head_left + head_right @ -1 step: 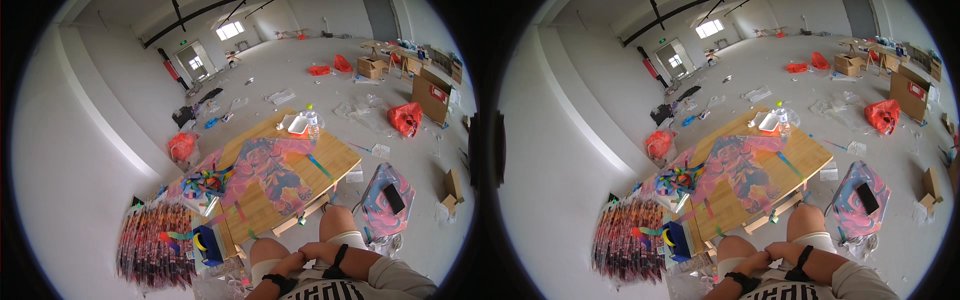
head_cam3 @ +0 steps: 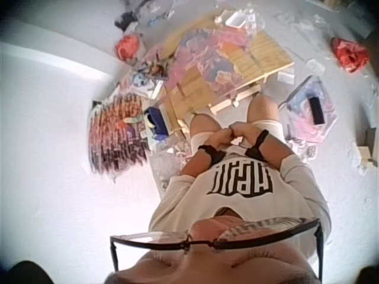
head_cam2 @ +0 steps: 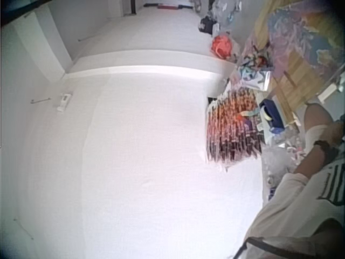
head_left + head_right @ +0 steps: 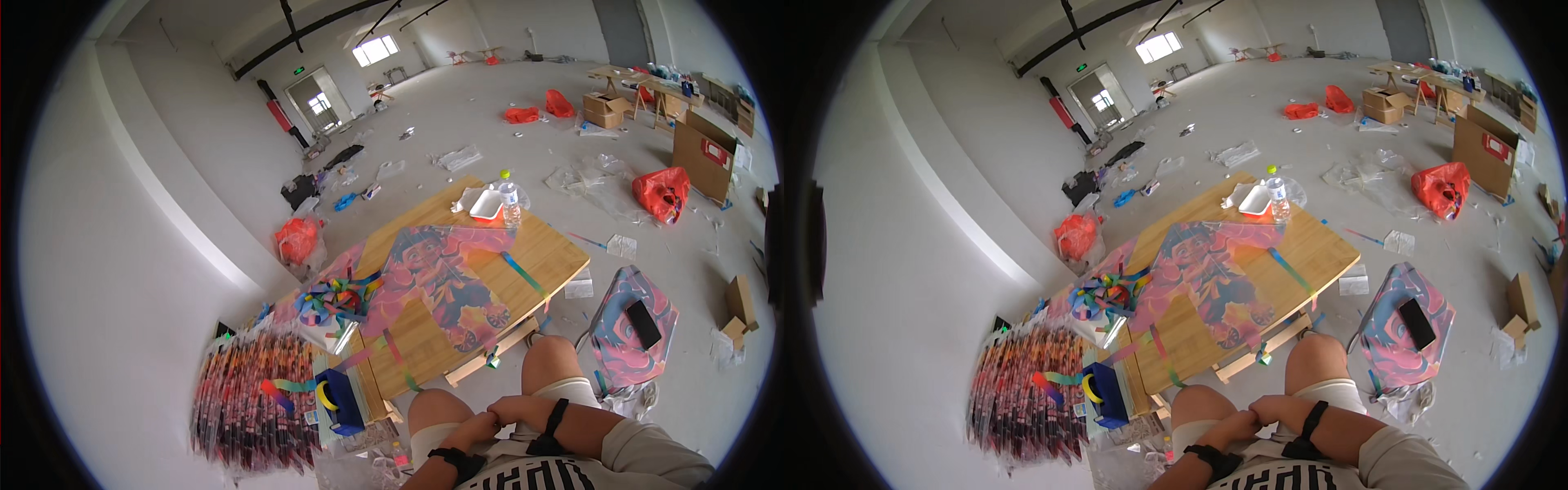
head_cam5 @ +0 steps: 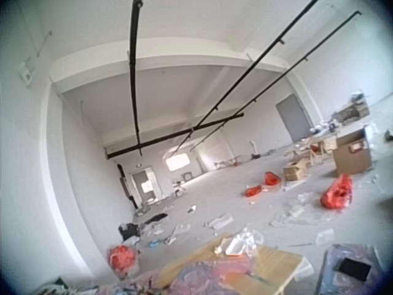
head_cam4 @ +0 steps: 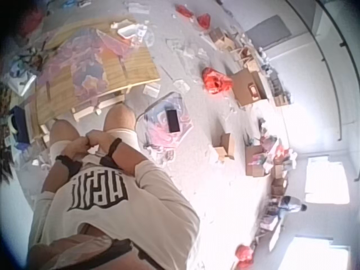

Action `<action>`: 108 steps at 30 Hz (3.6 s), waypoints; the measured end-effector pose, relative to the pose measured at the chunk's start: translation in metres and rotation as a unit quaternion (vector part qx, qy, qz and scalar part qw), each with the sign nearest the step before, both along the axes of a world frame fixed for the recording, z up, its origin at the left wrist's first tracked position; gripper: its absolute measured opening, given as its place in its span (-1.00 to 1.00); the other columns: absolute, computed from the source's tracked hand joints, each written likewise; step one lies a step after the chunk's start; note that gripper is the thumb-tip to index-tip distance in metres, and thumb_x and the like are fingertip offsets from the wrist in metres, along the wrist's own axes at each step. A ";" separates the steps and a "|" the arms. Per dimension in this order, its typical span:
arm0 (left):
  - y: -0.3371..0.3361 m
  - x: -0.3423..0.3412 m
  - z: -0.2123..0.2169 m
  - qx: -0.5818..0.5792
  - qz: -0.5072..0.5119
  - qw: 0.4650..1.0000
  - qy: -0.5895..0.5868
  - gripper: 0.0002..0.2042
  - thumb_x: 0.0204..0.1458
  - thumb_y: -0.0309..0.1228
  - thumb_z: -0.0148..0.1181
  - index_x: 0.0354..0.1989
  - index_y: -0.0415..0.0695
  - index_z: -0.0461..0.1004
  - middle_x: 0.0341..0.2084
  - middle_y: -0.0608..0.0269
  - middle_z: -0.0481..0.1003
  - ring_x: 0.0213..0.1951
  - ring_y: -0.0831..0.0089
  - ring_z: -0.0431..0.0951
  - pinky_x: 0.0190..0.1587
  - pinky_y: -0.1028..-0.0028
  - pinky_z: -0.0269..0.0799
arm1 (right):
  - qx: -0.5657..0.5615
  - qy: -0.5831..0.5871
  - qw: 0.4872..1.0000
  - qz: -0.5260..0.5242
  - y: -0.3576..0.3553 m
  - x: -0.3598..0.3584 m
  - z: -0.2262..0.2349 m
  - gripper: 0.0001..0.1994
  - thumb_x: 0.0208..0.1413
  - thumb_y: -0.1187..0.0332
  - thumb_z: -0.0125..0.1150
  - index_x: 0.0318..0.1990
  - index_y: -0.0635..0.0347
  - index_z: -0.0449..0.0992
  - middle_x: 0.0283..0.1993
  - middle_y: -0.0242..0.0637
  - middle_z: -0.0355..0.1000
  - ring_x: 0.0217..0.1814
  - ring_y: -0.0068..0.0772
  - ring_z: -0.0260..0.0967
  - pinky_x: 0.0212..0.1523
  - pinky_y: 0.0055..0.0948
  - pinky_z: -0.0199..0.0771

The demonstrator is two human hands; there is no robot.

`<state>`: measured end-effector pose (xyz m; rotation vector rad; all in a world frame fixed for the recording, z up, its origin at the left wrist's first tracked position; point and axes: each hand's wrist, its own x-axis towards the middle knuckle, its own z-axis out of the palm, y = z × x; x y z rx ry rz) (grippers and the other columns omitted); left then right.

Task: Assembling kites by taping decorative tails to the main kite body.

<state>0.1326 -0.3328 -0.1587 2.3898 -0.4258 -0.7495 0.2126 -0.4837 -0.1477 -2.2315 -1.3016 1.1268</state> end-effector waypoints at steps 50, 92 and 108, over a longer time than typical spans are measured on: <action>-0.012 -0.002 0.009 0.038 0.045 0.998 0.005 -0.74 0.09 -0.33 0.18 -0.11 -0.20 0.61 -0.21 -0.13 0.61 -0.14 -0.08 0.60 -0.07 0.14 0.52 | 0.014 0.057 0.997 -0.054 -0.007 0.001 -0.006 -0.64 -0.08 0.41 0.37 -0.06 0.16 0.55 -0.15 -0.06 0.60 -0.04 0.02 0.56 -0.05 -0.13 0.52; -0.026 0.138 0.007 -0.365 0.382 0.845 0.076 -0.58 0.20 -0.20 0.23 0.15 -0.16 0.45 0.01 0.25 0.52 0.08 0.48 0.43 0.07 0.43 0.30 | 0.611 0.335 0.391 -0.600 -0.056 0.057 0.058 -0.86 0.25 0.47 -0.02 -0.11 0.19 0.45 -0.35 -0.28 0.40 -0.38 -0.43 0.32 -0.31 -0.48 0.33; -0.010 0.042 0.159 -0.716 0.234 0.597 0.278 -0.45 0.35 -0.09 -0.09 0.44 -0.03 0.11 0.25 0.20 0.40 0.07 0.33 0.49 0.01 0.34 0.35 | 0.372 0.445 0.725 -0.371 -0.088 0.047 0.117 -0.36 0.41 -0.14 -0.17 0.40 0.17 0.18 0.23 -0.26 0.41 0.15 -0.41 0.40 0.04 -0.42 0.39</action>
